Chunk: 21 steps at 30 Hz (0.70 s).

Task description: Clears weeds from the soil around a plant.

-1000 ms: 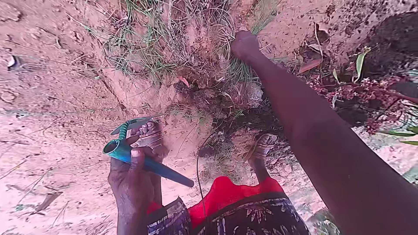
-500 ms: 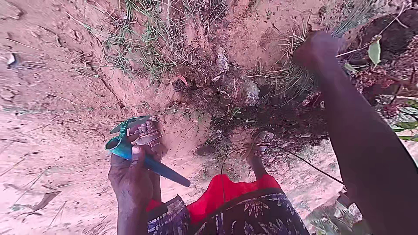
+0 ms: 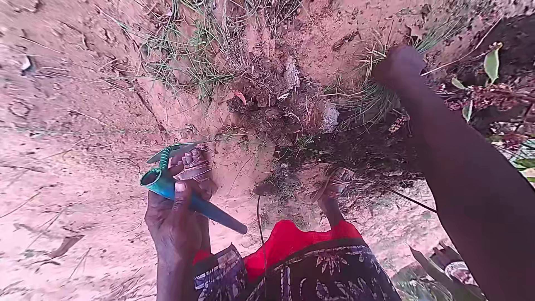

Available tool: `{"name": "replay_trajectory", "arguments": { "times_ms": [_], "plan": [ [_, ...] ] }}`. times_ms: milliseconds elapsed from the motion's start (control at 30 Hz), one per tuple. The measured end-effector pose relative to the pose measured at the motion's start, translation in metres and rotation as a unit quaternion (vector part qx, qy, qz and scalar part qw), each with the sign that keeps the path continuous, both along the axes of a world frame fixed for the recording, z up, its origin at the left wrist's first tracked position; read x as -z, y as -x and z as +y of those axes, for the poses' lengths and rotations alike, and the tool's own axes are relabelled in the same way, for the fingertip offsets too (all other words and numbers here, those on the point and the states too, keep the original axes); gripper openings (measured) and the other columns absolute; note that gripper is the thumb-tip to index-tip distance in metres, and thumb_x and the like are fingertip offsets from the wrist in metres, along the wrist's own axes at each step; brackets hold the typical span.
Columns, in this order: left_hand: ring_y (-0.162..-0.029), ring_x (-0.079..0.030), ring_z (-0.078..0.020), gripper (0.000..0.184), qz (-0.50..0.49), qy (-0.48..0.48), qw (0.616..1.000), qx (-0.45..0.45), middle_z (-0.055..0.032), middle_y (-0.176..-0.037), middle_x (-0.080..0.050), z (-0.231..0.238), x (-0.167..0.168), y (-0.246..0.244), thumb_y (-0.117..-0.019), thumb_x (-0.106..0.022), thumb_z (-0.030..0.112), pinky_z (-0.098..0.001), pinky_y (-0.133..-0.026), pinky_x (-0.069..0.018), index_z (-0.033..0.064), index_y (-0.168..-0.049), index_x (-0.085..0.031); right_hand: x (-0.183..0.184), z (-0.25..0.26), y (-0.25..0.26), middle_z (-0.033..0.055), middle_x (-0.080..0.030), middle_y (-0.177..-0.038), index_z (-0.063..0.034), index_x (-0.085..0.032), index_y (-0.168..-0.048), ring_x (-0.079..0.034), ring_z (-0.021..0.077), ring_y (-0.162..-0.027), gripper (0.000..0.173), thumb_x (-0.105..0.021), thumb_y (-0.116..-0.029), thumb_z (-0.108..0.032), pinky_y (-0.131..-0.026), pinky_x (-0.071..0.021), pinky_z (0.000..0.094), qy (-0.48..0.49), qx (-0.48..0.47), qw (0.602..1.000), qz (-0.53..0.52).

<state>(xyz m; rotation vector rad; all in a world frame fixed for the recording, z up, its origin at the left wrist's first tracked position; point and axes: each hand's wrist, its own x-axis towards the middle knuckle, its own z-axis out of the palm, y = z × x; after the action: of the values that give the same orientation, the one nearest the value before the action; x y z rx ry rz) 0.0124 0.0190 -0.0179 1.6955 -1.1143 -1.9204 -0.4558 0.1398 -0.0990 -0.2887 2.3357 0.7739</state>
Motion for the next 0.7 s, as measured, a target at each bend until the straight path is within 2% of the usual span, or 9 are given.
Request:
{"name": "replay_trajectory", "arguments": {
  "times_ms": [167,333,400,467,567,600,633,667,700],
  "plan": [
    [-0.061,-0.067,-0.0061,0.024,0.005,0.013,1.0,0.006,0.011,-0.074,-0.067,-0.002,0.0,-0.003,-0.1028,-0.04,0.008,-0.0224,-0.061,-0.0604,0.0117,-0.126,-0.045,0.003,0.015,0.002,0.0407,-0.056,-0.129,0.0186,-0.054,-0.122,-0.055,0.0546,-0.125,0.045,-0.065,-0.0939,-0.014,-0.097,-0.0422,0.0717,0.118,0.101,0.988,0.022],
    [-0.062,-0.067,-0.0063,0.024,-0.012,0.004,1.0,0.01,0.0102,-0.075,-0.067,0.0,0.0,0.0,-0.1034,-0.038,0.009,-0.0228,-0.06,-0.0607,0.0106,-0.127,-0.044,0.024,0.032,0.0,0.0374,-0.054,-0.135,0.0162,-0.05,-0.131,-0.054,0.0484,-0.129,0.044,-0.055,-0.0941,-0.006,-0.101,-0.043,0.0663,0.219,0.152,0.962,0.065],
    [-0.061,-0.067,-0.0064,0.024,-0.013,-0.001,1.0,0.005,0.0097,-0.074,-0.066,0.001,-0.001,0.004,-0.1033,-0.038,0.009,-0.0229,-0.06,-0.0605,0.01,-0.127,-0.044,0.026,0.034,0.001,0.0264,-0.055,-0.138,0.0087,-0.046,-0.142,-0.057,0.0326,-0.127,0.05,-0.054,-0.0943,-0.004,-0.103,-0.0484,0.0525,0.329,0.209,0.918,0.073],
    [-0.06,-0.066,-0.0062,0.022,-0.016,-0.004,1.0,-0.001,0.0095,-0.073,-0.066,0.002,-0.001,0.007,-0.1027,-0.039,0.008,-0.0228,-0.061,-0.0603,0.0095,-0.124,-0.045,0.021,0.03,-0.001,0.0156,-0.058,-0.133,0.0033,-0.044,-0.143,-0.061,0.0164,-0.116,0.055,-0.06,-0.0908,0.002,-0.097,-0.053,0.0364,0.424,0.263,0.864,0.07],
    [-0.062,-0.066,-0.0055,0.023,-0.025,-0.006,1.0,0.001,0.0095,-0.073,-0.066,0.004,0.0,0.007,-0.1028,-0.041,0.009,-0.0225,-0.063,-0.06,0.0076,-0.125,-0.046,0.009,0.024,-0.014,0.0009,-0.058,-0.11,-0.0038,-0.046,-0.132,-0.062,0.001,-0.093,0.039,-0.054,-0.0948,0.002,-0.081,-0.0551,0.0226,0.514,0.301,0.801,0.058],
    [-0.062,-0.066,-0.0054,0.023,-0.027,-0.006,1.0,0.002,0.0097,-0.074,-0.066,0.005,0.001,0.006,-0.1032,-0.041,0.011,-0.0226,-0.063,-0.0602,0.0076,-0.125,-0.046,0.004,0.023,-0.021,-0.0001,-0.058,-0.11,-0.0035,-0.046,-0.133,-0.061,-0.0009,-0.094,0.037,-0.052,-0.0965,-0.001,-0.083,-0.054,0.0209,0.52,0.282,0.805,0.048],
    [-0.062,-0.066,-0.0055,0.024,-0.031,-0.005,1.0,0.003,0.0096,-0.074,-0.065,0.005,0.002,0.005,-0.1032,-0.042,0.012,-0.0229,-0.063,-0.06,0.0072,-0.126,-0.046,-0.007,0.017,-0.034,0.0038,-0.055,-0.12,0.001,-0.041,-0.142,-0.057,-0.0004,-0.105,0.043,-0.048,-0.0994,-0.002,-0.091,-0.0498,0.0197,0.5,0.242,0.831,0.024],
    [-0.062,-0.066,-0.0055,0.025,-0.035,-0.003,0.999,0.002,0.0096,-0.074,-0.065,0.004,0.003,0.004,-0.1028,-0.042,0.012,-0.0232,-0.062,-0.0598,0.007,-0.127,-0.046,-0.021,0.002,-0.052,0.0097,-0.049,-0.128,0.0059,-0.033,-0.147,-0.052,0.0033,-0.115,0.047,-0.044,-0.1019,-0.003,-0.098,-0.0441,0.0201,0.451,0.188,0.872,-0.002],
    [-0.062,-0.065,-0.0055,0.025,-0.039,-0.004,0.999,0.0,0.0095,-0.073,-0.065,0.004,0.004,0.004,-0.1026,-0.042,0.012,-0.0233,-0.062,-0.0594,0.0067,-0.127,-0.046,-0.032,-0.013,-0.07,0.019,-0.049,-0.136,0.0108,-0.033,-0.147,-0.052,0.0142,-0.126,0.048,-0.046,-0.103,-0.004,-0.107,-0.042,0.0268,0.386,0.124,0.914,-0.019]
  ]
}}
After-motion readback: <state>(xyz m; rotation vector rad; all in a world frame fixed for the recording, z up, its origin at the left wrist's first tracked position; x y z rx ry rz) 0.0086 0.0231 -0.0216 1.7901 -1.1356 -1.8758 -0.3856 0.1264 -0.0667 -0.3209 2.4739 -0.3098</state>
